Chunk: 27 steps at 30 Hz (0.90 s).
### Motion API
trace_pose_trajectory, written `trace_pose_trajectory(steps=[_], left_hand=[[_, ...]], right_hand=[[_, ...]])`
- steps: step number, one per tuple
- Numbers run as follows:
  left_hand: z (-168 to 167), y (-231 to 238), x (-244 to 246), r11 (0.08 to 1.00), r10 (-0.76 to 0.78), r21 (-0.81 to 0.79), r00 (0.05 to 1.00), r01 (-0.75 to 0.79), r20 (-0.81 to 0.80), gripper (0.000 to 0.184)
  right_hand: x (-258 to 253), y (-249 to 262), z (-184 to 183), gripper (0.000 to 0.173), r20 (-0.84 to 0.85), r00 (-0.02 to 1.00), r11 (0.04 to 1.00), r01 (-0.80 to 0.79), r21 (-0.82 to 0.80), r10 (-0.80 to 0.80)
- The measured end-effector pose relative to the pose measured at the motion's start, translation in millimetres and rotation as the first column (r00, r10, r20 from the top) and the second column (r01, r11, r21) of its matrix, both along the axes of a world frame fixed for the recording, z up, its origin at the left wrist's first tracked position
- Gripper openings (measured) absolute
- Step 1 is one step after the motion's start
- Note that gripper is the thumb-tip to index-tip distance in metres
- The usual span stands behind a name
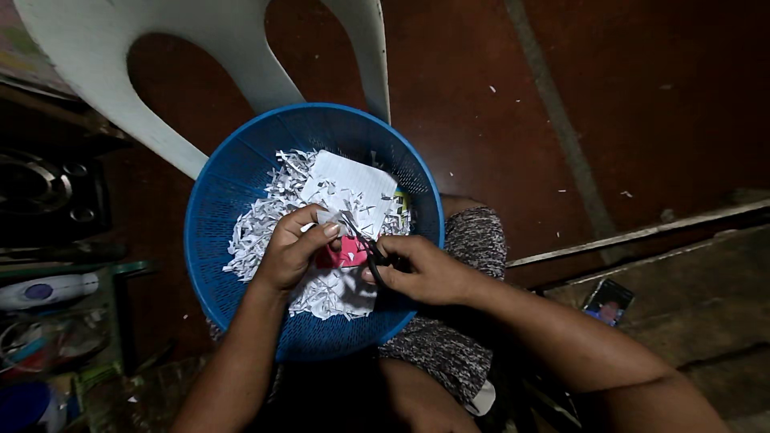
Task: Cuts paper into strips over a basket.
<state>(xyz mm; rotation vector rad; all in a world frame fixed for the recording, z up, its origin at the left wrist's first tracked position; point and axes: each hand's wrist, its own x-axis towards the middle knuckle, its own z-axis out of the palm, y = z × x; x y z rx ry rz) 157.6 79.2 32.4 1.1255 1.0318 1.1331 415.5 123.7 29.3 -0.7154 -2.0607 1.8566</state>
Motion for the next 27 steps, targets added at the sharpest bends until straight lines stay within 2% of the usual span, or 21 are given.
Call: trace_pose_trajectory(steps=[4, 10, 18, 27], left_hand=[[-0.7, -0.2, 0.1, 0.998, -0.065, 0.024, 0.997, 0.065, -0.035, 0.015], [1.0, -0.8, -3.7, 1.0, 0.023, -0.005, 0.999, -0.023, -0.032, 0.019], [4.0, 1.1, 0.9, 0.993, 0.119, 0.007, 0.991, -0.12, 0.061, 0.014], [0.9, -0.7, 5.9, 0.997, 0.08, 0.004, 0.997, -0.08, -0.023, 0.016]], right_hand=[[-0.3, 0.0, -1.6, 0.041, -0.004, 1.0, 1.0, 0.006, -0.004, -0.006], [-0.5, 0.1, -2.9, 0.038, -0.017, 0.999, 0.999, 0.05, -0.012, -0.05], [-0.2, 0.3, -0.3, 0.04, 0.018, 1.0, 1.0, 0.01, -0.002, -0.009], [-0.8, 0.0, -1.2, 0.041, 0.024, 1.0, 1.0, 0.019, 0.001, -0.019]])
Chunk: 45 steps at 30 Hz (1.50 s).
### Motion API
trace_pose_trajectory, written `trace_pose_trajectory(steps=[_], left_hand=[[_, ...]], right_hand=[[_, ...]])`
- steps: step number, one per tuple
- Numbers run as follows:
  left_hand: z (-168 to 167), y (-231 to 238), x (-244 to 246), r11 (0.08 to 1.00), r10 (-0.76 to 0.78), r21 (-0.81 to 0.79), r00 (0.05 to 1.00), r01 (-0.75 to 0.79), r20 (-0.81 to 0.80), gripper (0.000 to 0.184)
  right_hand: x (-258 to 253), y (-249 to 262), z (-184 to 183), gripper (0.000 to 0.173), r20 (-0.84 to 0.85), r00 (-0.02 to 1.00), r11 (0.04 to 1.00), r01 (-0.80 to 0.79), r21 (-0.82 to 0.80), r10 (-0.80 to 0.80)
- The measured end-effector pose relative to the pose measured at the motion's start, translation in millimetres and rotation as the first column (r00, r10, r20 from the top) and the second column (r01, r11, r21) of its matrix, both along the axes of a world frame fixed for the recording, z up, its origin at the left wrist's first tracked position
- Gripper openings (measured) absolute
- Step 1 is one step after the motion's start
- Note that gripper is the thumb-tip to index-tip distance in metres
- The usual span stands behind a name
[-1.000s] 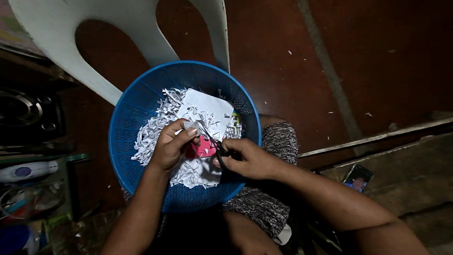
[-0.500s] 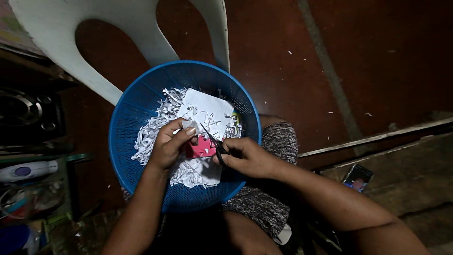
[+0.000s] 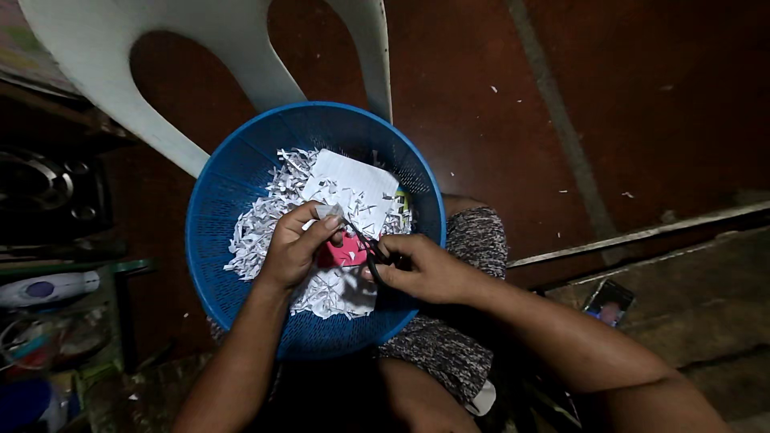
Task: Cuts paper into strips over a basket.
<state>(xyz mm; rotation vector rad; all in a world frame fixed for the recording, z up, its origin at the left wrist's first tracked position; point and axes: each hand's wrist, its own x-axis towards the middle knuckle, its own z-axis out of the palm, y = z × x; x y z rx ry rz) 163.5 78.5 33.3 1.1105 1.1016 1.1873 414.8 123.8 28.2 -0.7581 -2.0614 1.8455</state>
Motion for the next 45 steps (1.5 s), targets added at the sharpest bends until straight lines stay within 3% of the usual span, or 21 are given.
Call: trace_pose_trajectory(steps=[25, 31, 36, 42, 45], left_hand=[[1.1, 0.1, -8.1, 0.985, -0.171, 0.004, 0.985, 0.171, -0.004, 0.017], [1.6, 0.5, -12.2, 0.989, -0.15, -0.013, 0.988, 0.15, 0.026, 0.023], [5.5, 0.7, -11.5, 0.994, -0.109, -0.025, 0.994, 0.109, -0.004, 0.012], [3.0, 1.0, -14.4, 0.993, -0.117, -0.006, 0.993, 0.117, 0.013, 0.014], [5.6, 1.5, -13.7, 0.999, -0.043, -0.021, 0.999, 0.043, 0.021, 0.013]], right_hand=[[1.5, 0.8, 0.4, 0.041, -0.051, 0.998, 0.999, -0.038, -0.023, 0.037], [1.5, 1.2, -0.2, 0.039, -0.072, 0.997, 0.999, 0.001, -0.034, -0.003], [1.5, 0.8, -0.3, 0.039, -0.07, 0.998, 0.999, -0.008, -0.045, 0.005], [1.5, 2.1, -2.0, 0.038, -0.065, 0.998, 1.0, -0.024, 0.01, 0.024], [1.3, 2.1, -1.0, 0.037, -0.071, 0.997, 1.0, -0.019, 0.016, 0.02]])
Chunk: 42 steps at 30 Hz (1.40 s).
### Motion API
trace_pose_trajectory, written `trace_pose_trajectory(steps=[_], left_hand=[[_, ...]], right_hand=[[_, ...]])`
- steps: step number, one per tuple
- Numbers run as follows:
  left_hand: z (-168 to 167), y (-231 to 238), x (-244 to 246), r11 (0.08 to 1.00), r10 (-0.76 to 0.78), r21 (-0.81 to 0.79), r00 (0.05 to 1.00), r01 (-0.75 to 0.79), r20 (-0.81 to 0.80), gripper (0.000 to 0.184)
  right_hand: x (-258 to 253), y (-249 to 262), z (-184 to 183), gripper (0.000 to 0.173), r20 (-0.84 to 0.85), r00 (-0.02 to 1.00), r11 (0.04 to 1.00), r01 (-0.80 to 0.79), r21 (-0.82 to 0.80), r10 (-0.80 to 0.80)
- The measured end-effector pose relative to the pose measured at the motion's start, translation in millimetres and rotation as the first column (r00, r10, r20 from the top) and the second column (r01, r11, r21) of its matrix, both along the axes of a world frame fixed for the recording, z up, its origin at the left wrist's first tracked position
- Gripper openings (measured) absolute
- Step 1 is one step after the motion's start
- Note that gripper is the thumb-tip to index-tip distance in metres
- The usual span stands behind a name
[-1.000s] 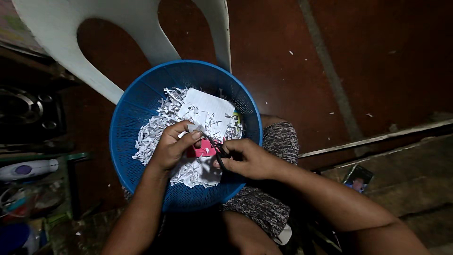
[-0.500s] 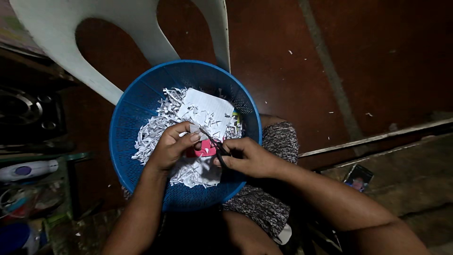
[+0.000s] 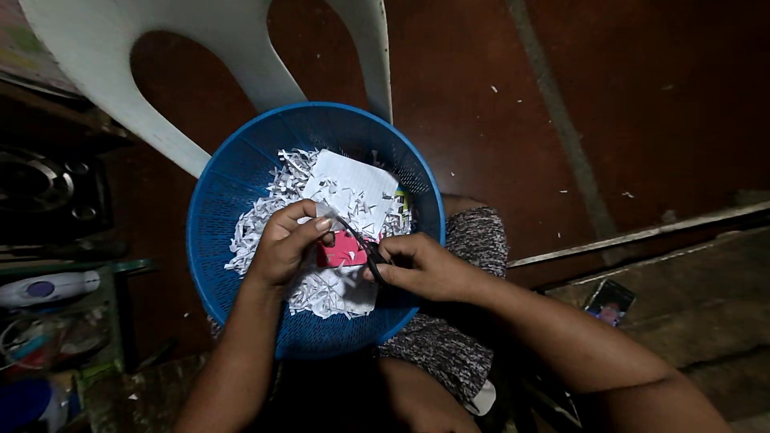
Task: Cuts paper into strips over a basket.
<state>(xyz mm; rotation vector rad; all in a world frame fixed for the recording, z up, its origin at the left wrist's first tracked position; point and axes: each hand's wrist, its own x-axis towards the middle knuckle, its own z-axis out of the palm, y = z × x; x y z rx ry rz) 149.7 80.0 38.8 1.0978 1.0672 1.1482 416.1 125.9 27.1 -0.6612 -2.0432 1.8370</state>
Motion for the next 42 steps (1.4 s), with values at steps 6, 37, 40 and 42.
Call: trace_pose_trajectory(steps=[6, 37, 40, 42], left_hand=[[-1.6, 1.3, -0.1, 0.998, 0.068, 0.006, 0.996, -0.069, 0.065, 0.012], [-2.2, -1.9, -0.2, 0.999, -0.027, 0.02, 1.0, 0.027, 0.004, 0.013], [-2.4, -1.9, -0.7, 1.0, -0.02, 0.012, 1.0, 0.02, 0.015, 0.013], [-2.2, -1.9, -0.5, 1.0, -0.02, 0.012, 1.0, 0.02, 0.022, 0.013]], right_hand=[[0.1, -0.6, 2.3, 0.038, 0.013, 1.0, 1.0, -0.004, -0.018, 0.004], [0.0, -0.7, 1.6, 0.041, 0.07, 0.997, 0.999, -0.037, -0.022, 0.038], [0.2, -0.7, 1.3, 0.042, 0.073, 0.997, 1.0, -0.032, 0.002, 0.031], [0.0, -0.7, 1.8, 0.042, 0.071, 0.997, 1.0, -0.03, 0.009, 0.029]])
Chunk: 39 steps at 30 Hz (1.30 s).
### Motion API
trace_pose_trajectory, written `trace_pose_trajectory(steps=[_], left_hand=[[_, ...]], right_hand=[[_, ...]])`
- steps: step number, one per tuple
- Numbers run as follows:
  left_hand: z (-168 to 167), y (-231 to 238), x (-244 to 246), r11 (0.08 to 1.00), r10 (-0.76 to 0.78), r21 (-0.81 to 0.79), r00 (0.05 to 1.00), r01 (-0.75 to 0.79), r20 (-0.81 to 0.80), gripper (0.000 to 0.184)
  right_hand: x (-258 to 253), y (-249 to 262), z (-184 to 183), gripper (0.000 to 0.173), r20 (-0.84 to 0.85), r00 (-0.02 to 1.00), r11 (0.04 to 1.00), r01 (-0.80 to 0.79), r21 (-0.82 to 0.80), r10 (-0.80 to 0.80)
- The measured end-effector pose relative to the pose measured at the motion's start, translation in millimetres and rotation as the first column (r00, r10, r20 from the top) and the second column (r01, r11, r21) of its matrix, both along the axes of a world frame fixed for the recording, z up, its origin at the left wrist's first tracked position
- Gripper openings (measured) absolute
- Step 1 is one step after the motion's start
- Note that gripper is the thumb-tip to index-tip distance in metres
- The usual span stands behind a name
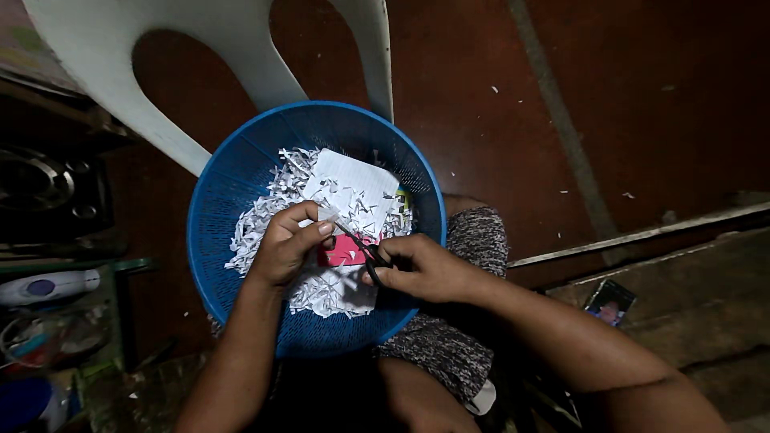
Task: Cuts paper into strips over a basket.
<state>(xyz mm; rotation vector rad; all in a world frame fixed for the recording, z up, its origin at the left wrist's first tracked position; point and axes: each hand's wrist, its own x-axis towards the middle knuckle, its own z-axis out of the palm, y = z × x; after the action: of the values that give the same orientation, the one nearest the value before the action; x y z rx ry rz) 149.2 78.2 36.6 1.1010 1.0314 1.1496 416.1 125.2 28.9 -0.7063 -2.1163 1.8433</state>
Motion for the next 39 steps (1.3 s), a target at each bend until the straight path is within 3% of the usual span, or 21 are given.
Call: trace_pose_trajectory(steps=[15, 25, 39], left_hand=[[-1.6, -0.4, 10.1, 0.991, -0.135, -0.01, 0.988, 0.134, -0.071, 0.012], [-3.1, -0.6, 2.0, 0.998, 0.012, -0.062, 1.0, -0.011, 0.018, 0.017], [-0.3, 0.4, -1.7, 0.995, -0.104, -0.015, 0.992, 0.103, -0.076, 0.018]], right_hand=[[-0.6, -1.0, -2.0, 0.04, -0.042, 0.998, 0.998, 0.035, -0.044, -0.037], [0.7, 0.6, 0.9, 0.041, -0.036, 0.999, 0.998, 0.009, -0.061, -0.012], [1.7, 3.0, 0.4, 0.042, -0.015, 0.998, 0.997, -0.06, -0.047, 0.059]])
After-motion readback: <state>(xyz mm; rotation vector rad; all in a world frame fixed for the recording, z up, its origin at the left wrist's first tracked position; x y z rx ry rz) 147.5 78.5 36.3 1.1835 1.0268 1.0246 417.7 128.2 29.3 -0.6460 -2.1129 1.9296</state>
